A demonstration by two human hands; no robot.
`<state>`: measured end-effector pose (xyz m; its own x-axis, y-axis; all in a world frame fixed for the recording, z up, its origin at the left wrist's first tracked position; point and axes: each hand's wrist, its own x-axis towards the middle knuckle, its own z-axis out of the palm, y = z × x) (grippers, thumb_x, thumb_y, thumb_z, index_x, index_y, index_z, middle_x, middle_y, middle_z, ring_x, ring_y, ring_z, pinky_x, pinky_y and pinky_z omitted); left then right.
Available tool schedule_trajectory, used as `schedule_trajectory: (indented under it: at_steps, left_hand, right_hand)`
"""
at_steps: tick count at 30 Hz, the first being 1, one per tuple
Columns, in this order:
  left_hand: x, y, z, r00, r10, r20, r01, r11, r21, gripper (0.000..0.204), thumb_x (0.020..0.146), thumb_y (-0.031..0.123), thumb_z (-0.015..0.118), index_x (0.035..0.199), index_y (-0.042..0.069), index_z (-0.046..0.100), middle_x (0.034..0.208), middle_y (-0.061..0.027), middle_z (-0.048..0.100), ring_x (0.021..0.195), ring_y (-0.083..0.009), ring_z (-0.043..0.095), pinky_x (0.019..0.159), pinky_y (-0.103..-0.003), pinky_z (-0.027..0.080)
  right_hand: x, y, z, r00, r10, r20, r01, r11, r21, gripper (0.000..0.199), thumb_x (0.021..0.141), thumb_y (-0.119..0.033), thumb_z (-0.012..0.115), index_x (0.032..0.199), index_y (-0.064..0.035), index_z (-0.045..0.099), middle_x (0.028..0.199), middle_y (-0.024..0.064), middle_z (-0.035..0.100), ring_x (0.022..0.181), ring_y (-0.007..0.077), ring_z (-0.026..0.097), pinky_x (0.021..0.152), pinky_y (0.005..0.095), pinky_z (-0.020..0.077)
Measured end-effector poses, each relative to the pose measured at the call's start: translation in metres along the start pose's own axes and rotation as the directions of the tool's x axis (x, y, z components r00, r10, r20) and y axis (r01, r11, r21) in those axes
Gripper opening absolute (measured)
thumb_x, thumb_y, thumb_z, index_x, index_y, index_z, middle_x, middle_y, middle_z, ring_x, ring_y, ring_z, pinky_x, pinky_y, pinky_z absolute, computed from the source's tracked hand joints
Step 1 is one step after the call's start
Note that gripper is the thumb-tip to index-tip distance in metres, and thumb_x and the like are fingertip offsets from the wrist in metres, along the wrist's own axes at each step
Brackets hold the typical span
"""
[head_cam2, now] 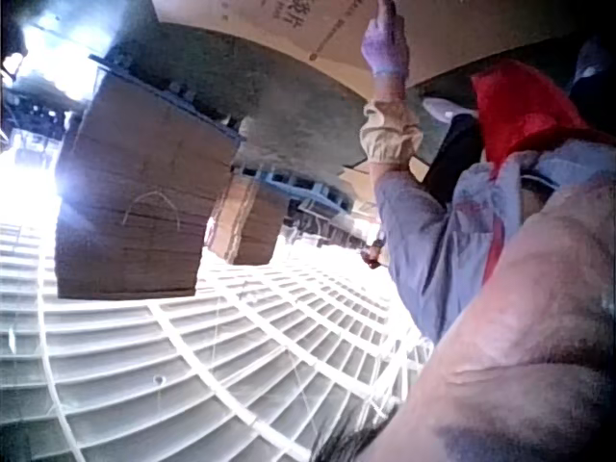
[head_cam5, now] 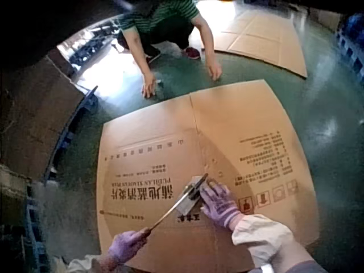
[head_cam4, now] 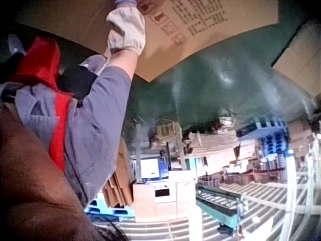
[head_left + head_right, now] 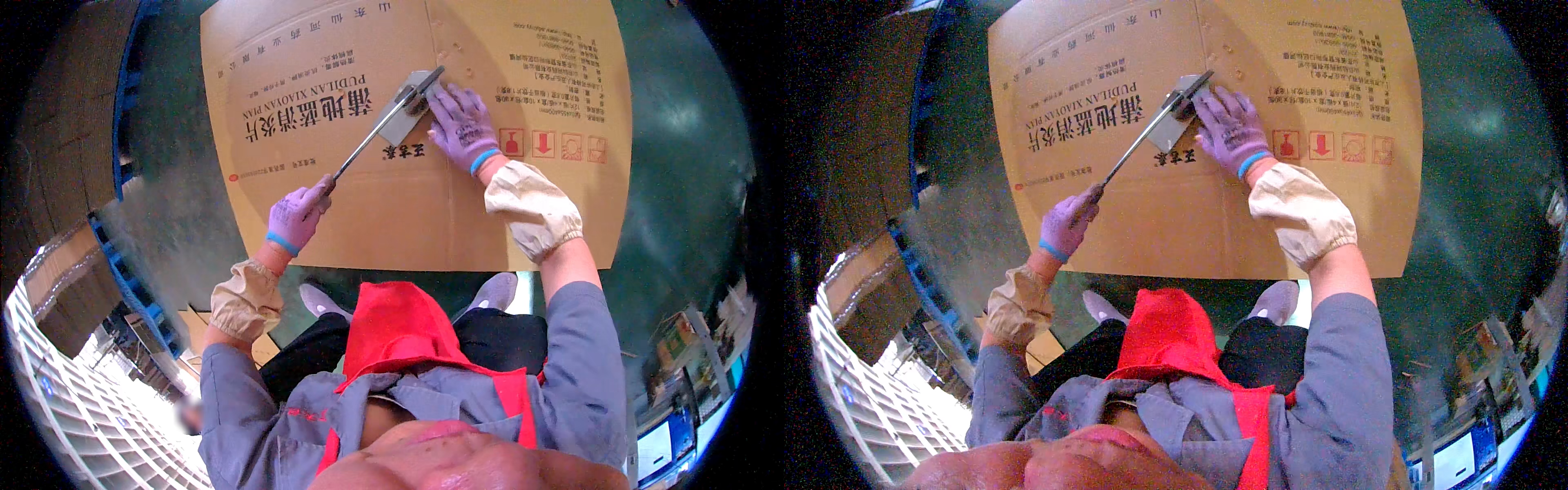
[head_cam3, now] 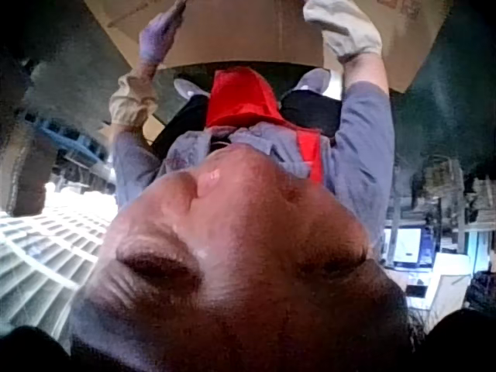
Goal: The person uses a handheld box cutter to slice a large flat cardboard sheet on the floor. They make several cuts along pre-printed lines, then fold the cardboard along the scored lines to separate sections.
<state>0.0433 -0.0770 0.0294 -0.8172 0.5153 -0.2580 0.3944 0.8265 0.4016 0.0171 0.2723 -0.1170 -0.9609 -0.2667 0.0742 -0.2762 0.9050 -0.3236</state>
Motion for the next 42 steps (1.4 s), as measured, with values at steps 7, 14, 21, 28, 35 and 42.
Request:
schedule_trajectory:
  at_steps: [7, 14, 21, 28, 35, 42]
  left_hand:
    - [0.02, 0.021, -0.014, 0.996, -0.079, 0.053, 0.077, 0.997, 0.024, 0.041, 0.091, 0.025, 0.061, 0.131, 0.024, 0.056, 0.096, -0.0104, 0.067, 0.086, -0.0304, 0.065, 0.072, -0.041, 0.053]
    - [0.023, 0.043, -0.037, 0.964, -0.203, 0.169, 0.192, 0.978, 0.079, 0.041, 0.091, 0.021, 0.062, 0.131, 0.019, 0.057, 0.105, -0.0128, 0.068, 0.092, -0.032, 0.066, 0.078, -0.039, 0.053]
    - [0.034, 0.041, -0.051, 0.95, -0.21, 0.233, 0.188, 0.976, 0.112, 0.042, 0.092, 0.02, 0.06, 0.133, 0.019, 0.056, 0.11, -0.0132, 0.067, 0.098, -0.0311, 0.065, 0.081, -0.039, 0.052]
    - [0.048, 0.047, -0.068, 0.945, -0.178, 0.273, 0.151, 0.982, 0.118, 0.04, 0.092, 0.021, 0.058, 0.132, 0.02, 0.055, 0.107, -0.0119, 0.067, 0.096, -0.0311, 0.065, 0.08, -0.039, 0.053]
    - [0.025, 0.01, -0.017, 0.982, -0.07, 0.172, 0.052, 0.993, 0.109, 0.04, 0.092, 0.022, 0.057, 0.132, 0.022, 0.055, 0.098, -0.0085, 0.067, 0.085, -0.0296, 0.066, 0.072, -0.041, 0.053]
    - [0.025, 0.0, -0.004, 0.997, 0.029, 0.068, -0.031, 0.999, 0.029, 0.039, 0.09, 0.021, 0.06, 0.129, 0.021, 0.058, 0.087, -0.0075, 0.065, 0.078, -0.0285, 0.064, 0.064, -0.04, 0.052]
  right_hand:
    - [0.013, 0.013, -0.002, 0.99, 0.077, 0.116, -0.073, 0.997, -0.034, 0.072, 0.084, -0.042, 0.063, 0.145, -0.0136, 0.038, 0.153, 0.0085, 0.032, 0.14, 0.0291, 0.029, 0.116, 0.046, 0.0214]
    - [0.014, 0.018, 0.002, 0.989, 0.045, 0.138, -0.042, 0.999, -0.028, 0.07, 0.087, -0.046, 0.058, 0.146, -0.0142, 0.037, 0.155, 0.0069, 0.029, 0.142, 0.0288, 0.025, 0.116, 0.0465, 0.0182]
    - [0.013, 0.017, 0.003, 0.994, 0.064, 0.085, -0.067, 0.997, 0.03, 0.075, 0.084, -0.041, 0.064, 0.148, -0.0158, 0.034, 0.154, 0.0065, 0.031, 0.139, 0.0302, 0.03, 0.114, 0.048, 0.0234]
    - [0.015, 0.014, 0.0, 0.992, 0.06, 0.115, -0.063, 0.998, 0.02, 0.073, 0.084, -0.04, 0.063, 0.147, -0.0155, 0.036, 0.154, 0.0075, 0.032, 0.139, 0.0309, 0.03, 0.114, 0.0487, 0.0242]
    - [0.014, 0.008, 0.004, 0.988, 0.085, 0.131, -0.084, 0.996, -0.013, 0.069, 0.085, -0.04, 0.062, 0.144, -0.0132, 0.039, 0.151, 0.0072, 0.035, 0.137, 0.0301, 0.031, 0.112, 0.047, 0.0249]
    - [0.01, 0.011, 0.006, 0.992, 0.079, 0.103, -0.079, 0.997, -0.004, 0.071, 0.085, -0.043, 0.06, 0.145, -0.013, 0.039, 0.152, 0.007, 0.033, 0.137, 0.0297, 0.029, 0.113, 0.0487, 0.0226]
